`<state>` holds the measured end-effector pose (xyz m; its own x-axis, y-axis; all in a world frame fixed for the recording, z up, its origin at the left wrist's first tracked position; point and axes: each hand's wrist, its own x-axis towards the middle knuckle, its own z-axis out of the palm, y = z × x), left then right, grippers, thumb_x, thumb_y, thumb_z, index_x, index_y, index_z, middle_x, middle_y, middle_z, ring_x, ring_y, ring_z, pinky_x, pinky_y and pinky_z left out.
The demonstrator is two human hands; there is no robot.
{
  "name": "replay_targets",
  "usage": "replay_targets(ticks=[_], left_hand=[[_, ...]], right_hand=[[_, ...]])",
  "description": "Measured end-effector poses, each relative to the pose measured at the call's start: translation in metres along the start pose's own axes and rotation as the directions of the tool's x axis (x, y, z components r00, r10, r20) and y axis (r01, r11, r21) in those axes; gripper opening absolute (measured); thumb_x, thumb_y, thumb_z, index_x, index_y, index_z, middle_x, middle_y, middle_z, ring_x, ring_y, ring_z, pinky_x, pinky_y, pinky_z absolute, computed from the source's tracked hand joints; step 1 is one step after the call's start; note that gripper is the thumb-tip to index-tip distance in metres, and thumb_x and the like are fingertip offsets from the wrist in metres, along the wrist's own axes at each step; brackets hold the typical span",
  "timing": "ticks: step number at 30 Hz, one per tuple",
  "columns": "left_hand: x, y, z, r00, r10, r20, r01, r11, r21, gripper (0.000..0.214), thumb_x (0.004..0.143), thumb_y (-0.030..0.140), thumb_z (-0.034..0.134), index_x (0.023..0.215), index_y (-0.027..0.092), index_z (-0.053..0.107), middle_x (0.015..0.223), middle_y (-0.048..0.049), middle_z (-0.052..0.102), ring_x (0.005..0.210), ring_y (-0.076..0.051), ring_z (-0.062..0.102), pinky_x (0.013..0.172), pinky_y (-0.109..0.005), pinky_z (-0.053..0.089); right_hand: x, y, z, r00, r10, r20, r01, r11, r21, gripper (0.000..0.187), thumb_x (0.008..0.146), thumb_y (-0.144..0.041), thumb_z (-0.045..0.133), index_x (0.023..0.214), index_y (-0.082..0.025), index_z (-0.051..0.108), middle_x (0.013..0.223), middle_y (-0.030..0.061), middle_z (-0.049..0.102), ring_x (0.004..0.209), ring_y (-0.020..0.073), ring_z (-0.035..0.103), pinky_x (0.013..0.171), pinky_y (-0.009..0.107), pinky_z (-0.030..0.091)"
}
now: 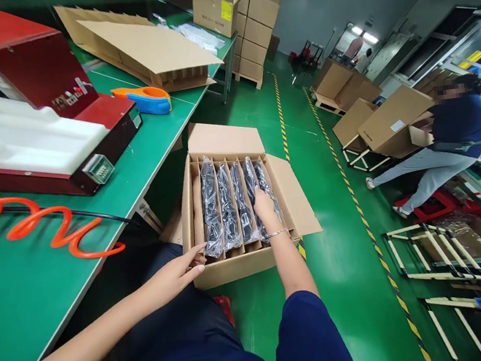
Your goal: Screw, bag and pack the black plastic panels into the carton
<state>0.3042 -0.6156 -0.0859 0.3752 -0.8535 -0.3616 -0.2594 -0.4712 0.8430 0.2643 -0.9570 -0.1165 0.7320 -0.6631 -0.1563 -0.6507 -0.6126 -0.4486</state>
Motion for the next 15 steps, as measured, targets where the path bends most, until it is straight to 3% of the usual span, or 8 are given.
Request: replay_targets(ticks=[3,5,9,12,15], left_hand=[[-0.001,0.001,0.000,1.000,0.009,-0.006,-0.009,0.999,0.046,0.066,0.092,0.045,0.042,0.152,0.017,0.040,0.127,-0.0124,0.070,0.116,-0.026,0.066,0.104,-0.040,0.049],[-0.002,0.002,-0.001,1.000,0.017,0.002,-0.017,0.996,0.083,0.064,0.092,0.044,0.041,0.151,0.019,0.041,0.127,-0.0116,0.070,0.116,-0.026,0.066,0.103,-0.039,0.049],[-0.004,0.002,-0.001,0.999,0.013,0.034,-0.018,0.990,0.142,0.066,0.093,0.044,0.039,0.152,0.016,0.040,0.132,-0.0132,0.067,0.123,-0.028,0.063,0.107,-0.040,0.047],[-0.005,0.002,-0.001,0.999,0.025,0.040,-0.031,0.985,0.169,0.067,0.093,0.044,0.038,0.153,0.014,0.039,0.134,-0.0148,0.066,0.125,-0.030,0.062,0.108,-0.042,0.047],[-0.006,0.002,-0.001,0.999,0.035,0.031,-0.040,0.982,0.187,0.065,0.093,0.041,0.041,0.152,0.015,0.042,0.134,-0.0148,0.067,0.125,-0.030,0.063,0.108,-0.043,0.048]], right_hand=[[-0.011,-0.008,0.023,1.000,0.016,-0.015,-0.017,0.997,-0.074,0.050,0.098,-0.036,0.058,0.145,-0.021,0.048,0.152,0.0139,0.045,0.137,0.0296,0.048,0.114,0.057,0.041],[-0.014,-0.005,0.023,1.000,-0.009,0.017,0.011,0.995,-0.099,0.046,0.098,-0.037,0.059,0.139,-0.020,0.053,0.147,0.0123,0.050,0.133,0.0279,0.052,0.111,0.055,0.045],[-0.007,0.009,-0.006,0.995,-0.069,0.073,0.078,0.989,-0.129,0.038,0.097,-0.038,0.061,0.130,-0.019,0.059,0.139,0.0108,0.056,0.125,0.0243,0.057,0.107,0.049,0.050],[0.004,0.020,-0.029,1.000,-0.017,0.026,0.022,0.984,-0.177,0.037,0.098,-0.039,0.058,0.130,-0.020,0.059,0.137,0.0108,0.057,0.122,0.0233,0.059,0.105,0.048,0.051],[0.009,0.027,-0.036,0.998,0.055,0.027,-0.047,0.973,-0.228,0.034,0.098,-0.040,0.058,0.124,-0.018,0.061,0.130,0.0099,0.061,0.115,0.0215,0.061,0.101,0.045,0.054]])
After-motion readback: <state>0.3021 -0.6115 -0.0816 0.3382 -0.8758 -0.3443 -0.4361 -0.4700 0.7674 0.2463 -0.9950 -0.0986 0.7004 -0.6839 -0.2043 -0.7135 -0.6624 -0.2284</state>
